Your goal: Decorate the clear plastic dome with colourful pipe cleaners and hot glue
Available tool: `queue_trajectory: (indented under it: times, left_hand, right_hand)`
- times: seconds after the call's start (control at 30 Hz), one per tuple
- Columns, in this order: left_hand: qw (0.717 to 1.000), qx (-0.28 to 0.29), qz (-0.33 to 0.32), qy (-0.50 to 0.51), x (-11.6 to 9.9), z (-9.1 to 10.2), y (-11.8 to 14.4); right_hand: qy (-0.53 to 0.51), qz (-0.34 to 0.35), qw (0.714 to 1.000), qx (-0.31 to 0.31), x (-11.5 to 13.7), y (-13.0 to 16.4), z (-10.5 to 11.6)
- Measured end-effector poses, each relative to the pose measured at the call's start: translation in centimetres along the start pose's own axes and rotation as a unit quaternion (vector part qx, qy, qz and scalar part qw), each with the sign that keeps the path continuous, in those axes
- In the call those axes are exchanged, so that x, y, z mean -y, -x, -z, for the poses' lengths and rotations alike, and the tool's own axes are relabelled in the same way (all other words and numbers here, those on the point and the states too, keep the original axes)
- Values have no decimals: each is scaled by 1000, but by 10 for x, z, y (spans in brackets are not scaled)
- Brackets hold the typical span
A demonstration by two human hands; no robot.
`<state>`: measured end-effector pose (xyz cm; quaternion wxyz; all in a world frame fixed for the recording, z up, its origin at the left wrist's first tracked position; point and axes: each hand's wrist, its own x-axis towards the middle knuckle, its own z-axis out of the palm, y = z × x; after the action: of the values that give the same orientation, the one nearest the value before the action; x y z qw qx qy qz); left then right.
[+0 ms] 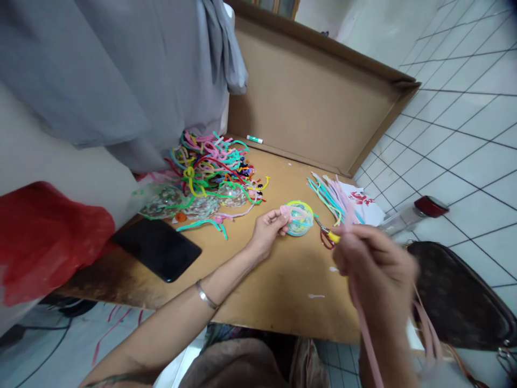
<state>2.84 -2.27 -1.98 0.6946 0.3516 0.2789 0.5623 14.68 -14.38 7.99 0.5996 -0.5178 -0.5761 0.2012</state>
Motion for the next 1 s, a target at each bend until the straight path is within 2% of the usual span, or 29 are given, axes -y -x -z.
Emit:
queue_trajectory:
  times: [0.1, 0.13, 0.2, 0.27, 0.37, 0.47, 0.57, 0.73, 0.9, 1.0]
  left_hand:
    - [1000, -1, -15, -7, 1, 1, -2]
    - [1000, -3, -20, -6, 1, 2, -2]
    - [1000, -7, -27, -2, 1, 4, -4]
    - [1000, -13, -24, 2, -1, 5, -4]
    - [1000, -23, 8, 9, -4, 5, -3]
    - [999, -10, 50, 18, -7, 4, -1]
    - [996, -13, 78, 47, -8, 4, 1]
    - [992, -41, 90, 80, -9, 5, -2]
    - [993, 1, 85, 78, -5, 5, -4]
    - [995, 11, 81, 56, -2, 4, -3]
  right_hand:
    - [-48, -101, 991, 72, -52, -8, -32]
    - [-67, -122, 987, 74, -68, -9, -40]
    - [-83, -140, 983, 85, -92, -10, -52]
    - [-89, -147, 981, 90, -104, -9, -57]
    - [-101, -157, 981, 56, -109, -9, -58]
    - [-107, -165, 980, 9, -109, -10, -56]
    - [-104, -168, 980, -12, -108, -7, -54]
    - [-118, -158, 980, -12, -110, 1, -56]
    - [-134, -183, 974, 9, -121, -2, -55]
    - [-156, -198, 968, -6, -127, -6, -55]
